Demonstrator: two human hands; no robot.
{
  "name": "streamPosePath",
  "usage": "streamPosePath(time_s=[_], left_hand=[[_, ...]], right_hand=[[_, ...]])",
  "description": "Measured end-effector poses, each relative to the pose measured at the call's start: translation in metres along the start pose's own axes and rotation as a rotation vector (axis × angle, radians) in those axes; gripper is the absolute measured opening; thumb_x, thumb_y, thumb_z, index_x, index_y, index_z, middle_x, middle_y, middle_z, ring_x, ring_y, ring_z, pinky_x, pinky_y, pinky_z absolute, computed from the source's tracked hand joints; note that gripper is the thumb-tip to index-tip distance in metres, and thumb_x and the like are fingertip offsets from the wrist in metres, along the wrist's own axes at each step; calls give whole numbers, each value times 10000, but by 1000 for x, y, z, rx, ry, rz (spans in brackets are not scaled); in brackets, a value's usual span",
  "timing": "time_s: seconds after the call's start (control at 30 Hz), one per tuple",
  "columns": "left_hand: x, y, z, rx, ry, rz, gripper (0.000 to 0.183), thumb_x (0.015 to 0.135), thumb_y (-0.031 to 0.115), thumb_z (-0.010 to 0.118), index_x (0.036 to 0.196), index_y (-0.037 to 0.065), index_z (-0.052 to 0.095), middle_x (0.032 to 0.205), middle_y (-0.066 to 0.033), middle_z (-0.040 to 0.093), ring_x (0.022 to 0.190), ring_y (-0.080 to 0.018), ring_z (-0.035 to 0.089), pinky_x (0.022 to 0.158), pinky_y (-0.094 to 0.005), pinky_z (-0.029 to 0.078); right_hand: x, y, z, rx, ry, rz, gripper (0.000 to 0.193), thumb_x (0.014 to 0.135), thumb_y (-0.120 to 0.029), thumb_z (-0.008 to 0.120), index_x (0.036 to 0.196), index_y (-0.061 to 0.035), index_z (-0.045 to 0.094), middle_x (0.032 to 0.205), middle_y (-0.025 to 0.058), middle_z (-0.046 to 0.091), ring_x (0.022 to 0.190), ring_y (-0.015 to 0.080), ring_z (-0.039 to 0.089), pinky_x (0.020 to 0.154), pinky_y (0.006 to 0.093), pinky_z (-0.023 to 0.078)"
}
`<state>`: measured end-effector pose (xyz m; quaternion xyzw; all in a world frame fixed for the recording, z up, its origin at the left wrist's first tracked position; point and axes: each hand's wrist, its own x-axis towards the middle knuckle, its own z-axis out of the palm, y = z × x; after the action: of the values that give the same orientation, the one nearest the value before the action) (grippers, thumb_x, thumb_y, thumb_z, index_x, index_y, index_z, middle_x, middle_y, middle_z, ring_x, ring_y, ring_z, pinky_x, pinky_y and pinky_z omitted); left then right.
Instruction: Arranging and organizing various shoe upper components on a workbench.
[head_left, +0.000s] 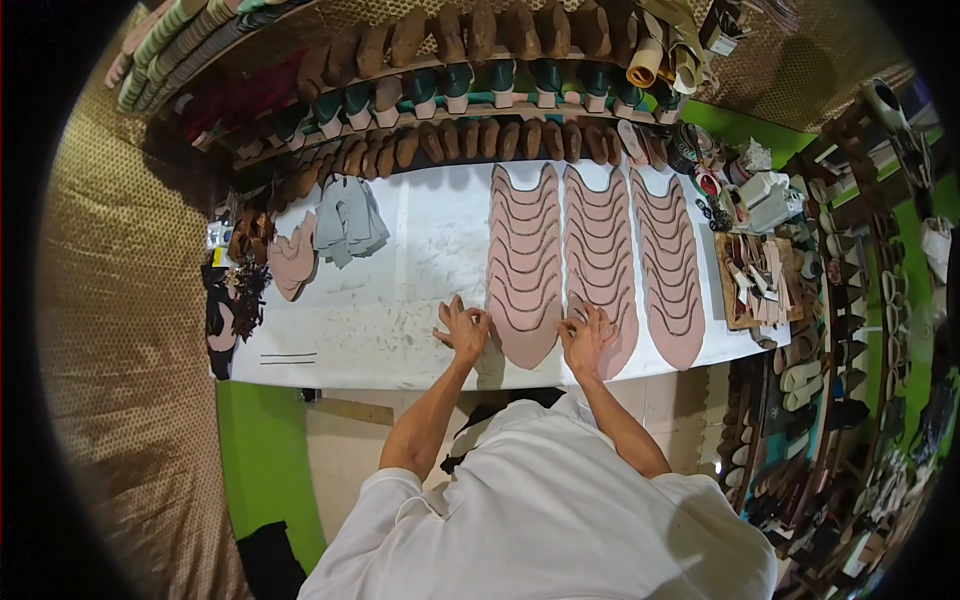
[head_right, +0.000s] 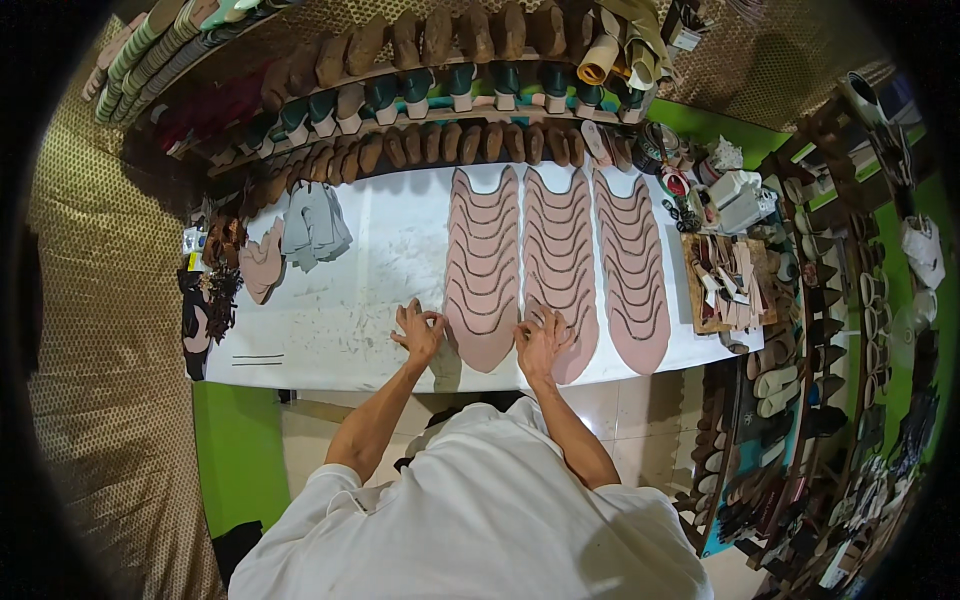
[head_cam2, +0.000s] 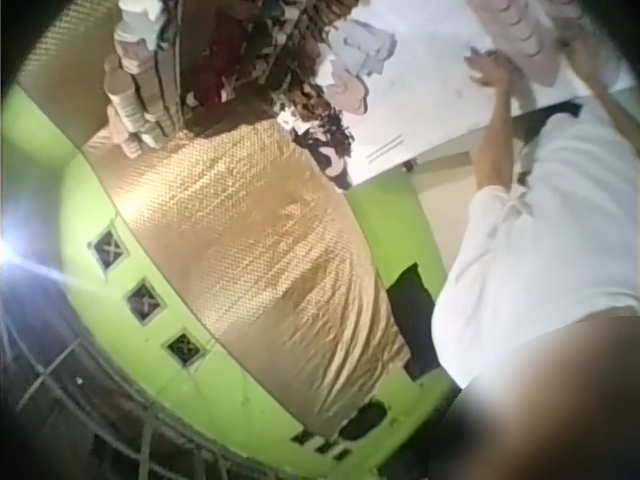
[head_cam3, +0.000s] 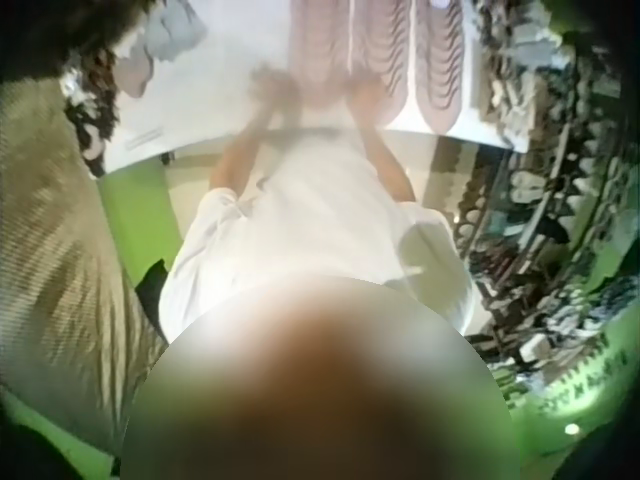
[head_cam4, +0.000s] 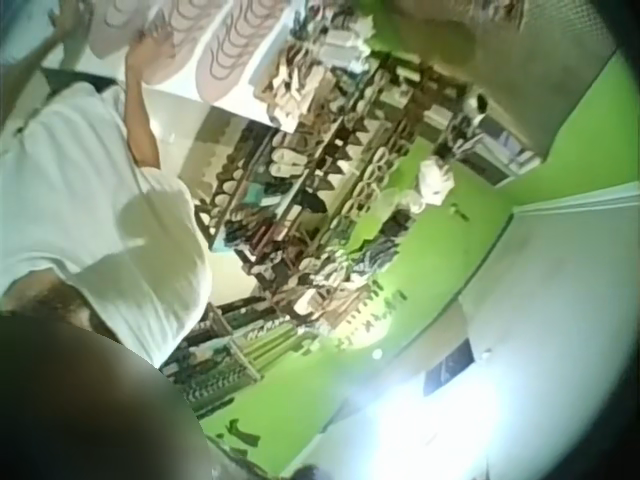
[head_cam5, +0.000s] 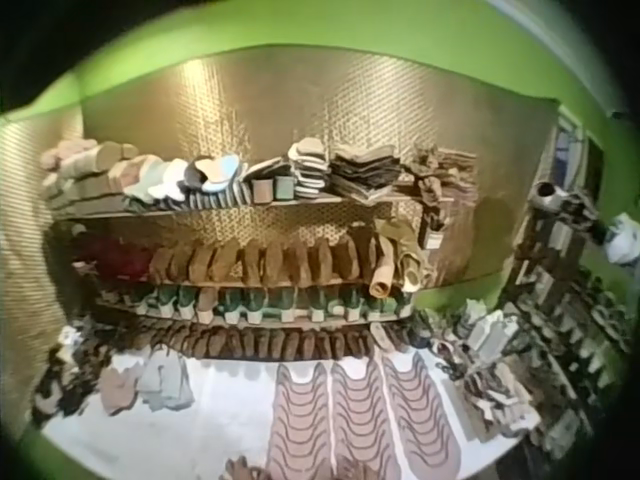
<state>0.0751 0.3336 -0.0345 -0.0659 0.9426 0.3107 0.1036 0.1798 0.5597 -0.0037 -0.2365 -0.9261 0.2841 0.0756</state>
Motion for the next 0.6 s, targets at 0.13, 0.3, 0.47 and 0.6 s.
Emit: streamPosePath(time_s=[0.13,0.3,0.47,0.6], left_hand=[[-10,0,2,-1,207,189,254,873,336,738,1073,180,743,1646,-132,350,1559,-420,168,1082,-823,81],[-43,3,-3,113,77,383,329,914,458,736,1147,228,708,1689,-130,281,1575,-408,136,1075,-839,72],[-62,-12,0,158,49,393,429,921,494,715,1251,220,704,1723,-144,212,1584,-417,105,1070,-855,48],[-57,-14,-6,126,-46,394,488,900,492,721,1296,209,695,1746,-136,128,1585,-423,84,1071,-859,51]], right_hand=[[-1,-8,-4,-41,156,-126,308,850,-305,783,1118,-153,788,1531,123,479,1471,352,340,1177,694,121],[-17,-6,-1,-168,-26,-346,439,864,-339,775,1250,-133,733,1551,118,447,1490,354,324,1180,703,134],[-26,-20,0,-200,-71,-308,484,864,-358,772,1289,-130,719,1560,129,439,1502,354,311,1186,707,115],[-27,-23,0,-212,-84,-243,492,862,-358,774,1295,-131,717,1572,145,417,1504,360,307,1186,715,101]])
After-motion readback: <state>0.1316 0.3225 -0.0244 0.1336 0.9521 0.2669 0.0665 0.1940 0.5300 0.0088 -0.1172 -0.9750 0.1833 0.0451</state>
